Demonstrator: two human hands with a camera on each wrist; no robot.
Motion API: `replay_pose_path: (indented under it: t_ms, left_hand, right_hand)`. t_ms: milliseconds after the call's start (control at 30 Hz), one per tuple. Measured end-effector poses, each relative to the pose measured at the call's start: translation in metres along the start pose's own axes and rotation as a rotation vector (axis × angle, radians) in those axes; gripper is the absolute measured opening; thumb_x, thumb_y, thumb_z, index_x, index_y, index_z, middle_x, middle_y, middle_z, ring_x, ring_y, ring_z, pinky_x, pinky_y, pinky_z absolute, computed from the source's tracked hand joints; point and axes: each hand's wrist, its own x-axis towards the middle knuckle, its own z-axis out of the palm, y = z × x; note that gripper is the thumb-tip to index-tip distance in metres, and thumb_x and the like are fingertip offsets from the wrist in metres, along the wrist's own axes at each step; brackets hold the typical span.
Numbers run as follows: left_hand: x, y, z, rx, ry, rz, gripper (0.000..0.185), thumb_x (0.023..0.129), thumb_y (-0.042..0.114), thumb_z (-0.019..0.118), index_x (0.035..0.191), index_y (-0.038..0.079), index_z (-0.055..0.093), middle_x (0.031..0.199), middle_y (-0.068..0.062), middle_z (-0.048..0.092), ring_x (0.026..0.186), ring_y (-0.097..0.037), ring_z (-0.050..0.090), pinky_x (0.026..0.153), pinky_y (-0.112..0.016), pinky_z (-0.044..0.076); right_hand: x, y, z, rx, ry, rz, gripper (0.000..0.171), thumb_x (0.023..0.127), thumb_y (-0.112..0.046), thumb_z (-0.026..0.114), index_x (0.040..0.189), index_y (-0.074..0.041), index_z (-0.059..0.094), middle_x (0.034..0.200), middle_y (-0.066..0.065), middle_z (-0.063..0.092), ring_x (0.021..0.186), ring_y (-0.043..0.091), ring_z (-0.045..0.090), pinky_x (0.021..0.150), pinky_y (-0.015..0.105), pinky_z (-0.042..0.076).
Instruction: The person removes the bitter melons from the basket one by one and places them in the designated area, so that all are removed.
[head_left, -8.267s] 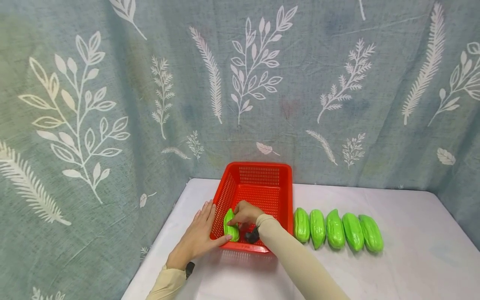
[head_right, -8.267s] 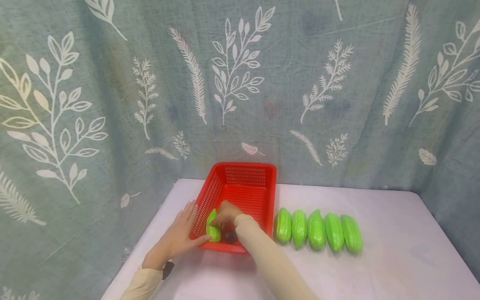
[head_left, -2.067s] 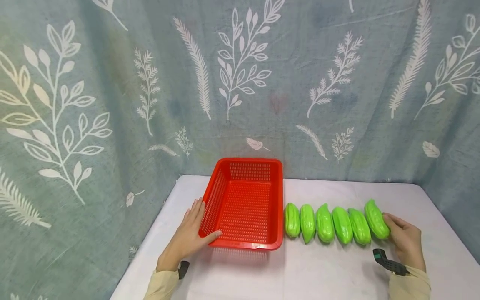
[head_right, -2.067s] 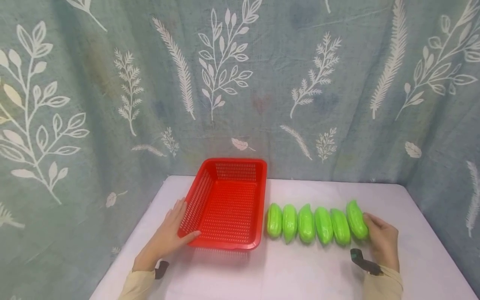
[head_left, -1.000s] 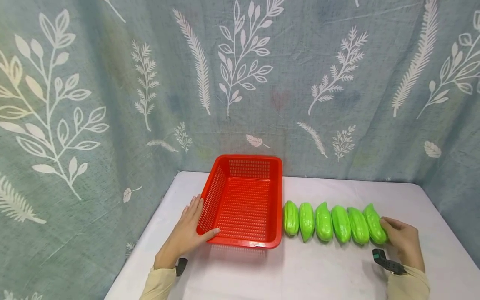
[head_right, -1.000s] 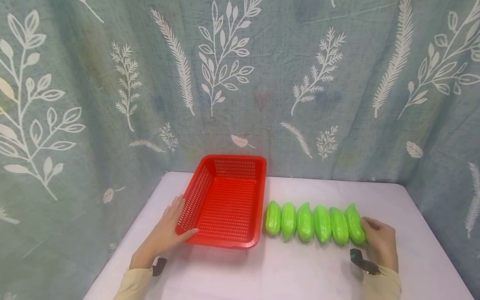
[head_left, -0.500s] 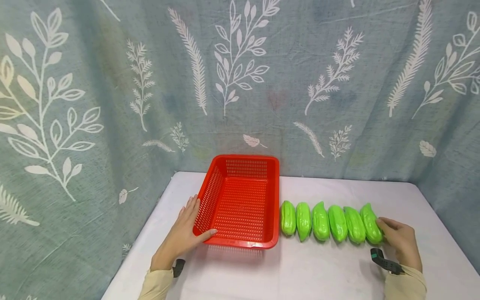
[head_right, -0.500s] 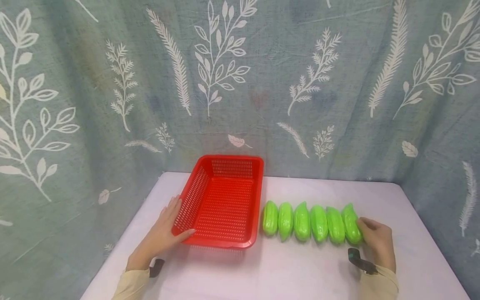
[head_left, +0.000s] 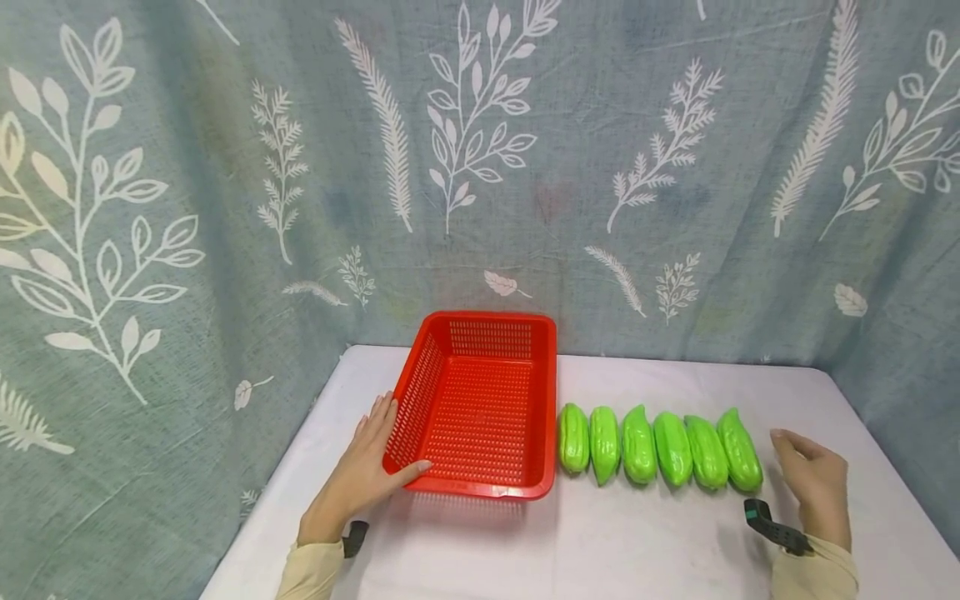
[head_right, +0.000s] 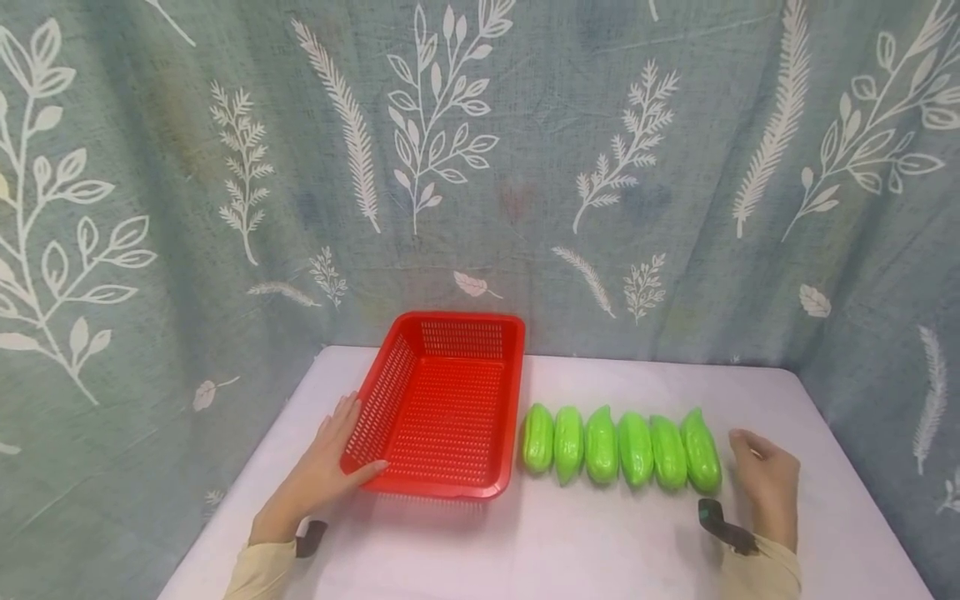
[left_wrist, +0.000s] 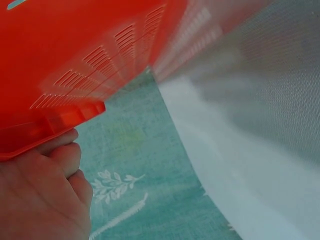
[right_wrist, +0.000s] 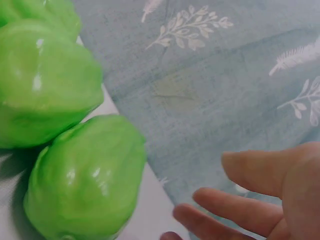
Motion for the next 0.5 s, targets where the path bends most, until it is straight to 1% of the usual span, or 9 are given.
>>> replay_pose_path:
  t_ms: [133,200,300,367,500]
  left_hand:
    - [0.000,0.000,0.000,-0.011,-0.007,-0.012,0.117,0.086,0.067,0.070,0.167,0.009,0.009,0.177,-0.003,0.001,0.164,-0.034,0.007,0.131,-0.056,0.012]
    - [0.000,0.000,0.001,-0.018,-0.012,-0.020,0.117,0.086,0.068,0.070,0.167,0.009,0.010,0.177,-0.002,0.001,0.164,-0.034,0.006,0.132,-0.055,0.012]
    - [0.001,0.000,0.001,-0.013,-0.011,-0.028,0.117,0.085,0.068,0.070,0.167,0.008,0.012,0.177,-0.004,0.003,0.164,-0.034,0.008,0.131,-0.057,0.014]
    - [0.001,0.000,0.001,-0.010,-0.011,-0.032,0.118,0.084,0.069,0.071,0.167,0.007,0.013,0.177,-0.005,0.004,0.164,-0.034,0.008,0.130,-0.060,0.014]
    - [0.003,0.000,0.001,-0.010,-0.018,-0.043,0.122,0.082,0.071,0.072,0.167,0.006,0.013,0.177,-0.006,0.005,0.164,-0.034,0.008,0.130,-0.061,0.014]
  right_hand:
    - [-0.004,-0.007,0.000,0.023,0.073,-0.005,0.072,0.106,-0.052,0.039,0.159,-0.003,0.037,0.164,0.026,0.034,0.152,0.049,0.033,0.120,0.065,0.035]
    - [-0.005,-0.010,0.001,0.037,0.093,-0.009,0.072,0.106,-0.053,0.039,0.159,-0.005,0.037,0.165,0.024,0.036,0.152,0.047,0.035,0.120,0.063,0.036]
    - [-0.007,-0.016,0.003,0.048,0.132,-0.017,0.071,0.106,-0.054,0.039,0.159,-0.008,0.039,0.165,0.020,0.038,0.153,0.042,0.036,0.121,0.061,0.037]
    - [-0.008,-0.020,0.005,0.065,0.174,-0.045,0.068,0.106,-0.053,0.041,0.157,-0.007,0.043,0.163,0.019,0.041,0.153,0.040,0.038,0.121,0.059,0.037]
    - [-0.014,-0.027,0.007,0.110,0.272,-0.078,0.063,0.105,-0.051,0.044,0.153,-0.011,0.051,0.161,0.014,0.046,0.153,0.031,0.040,0.122,0.053,0.039]
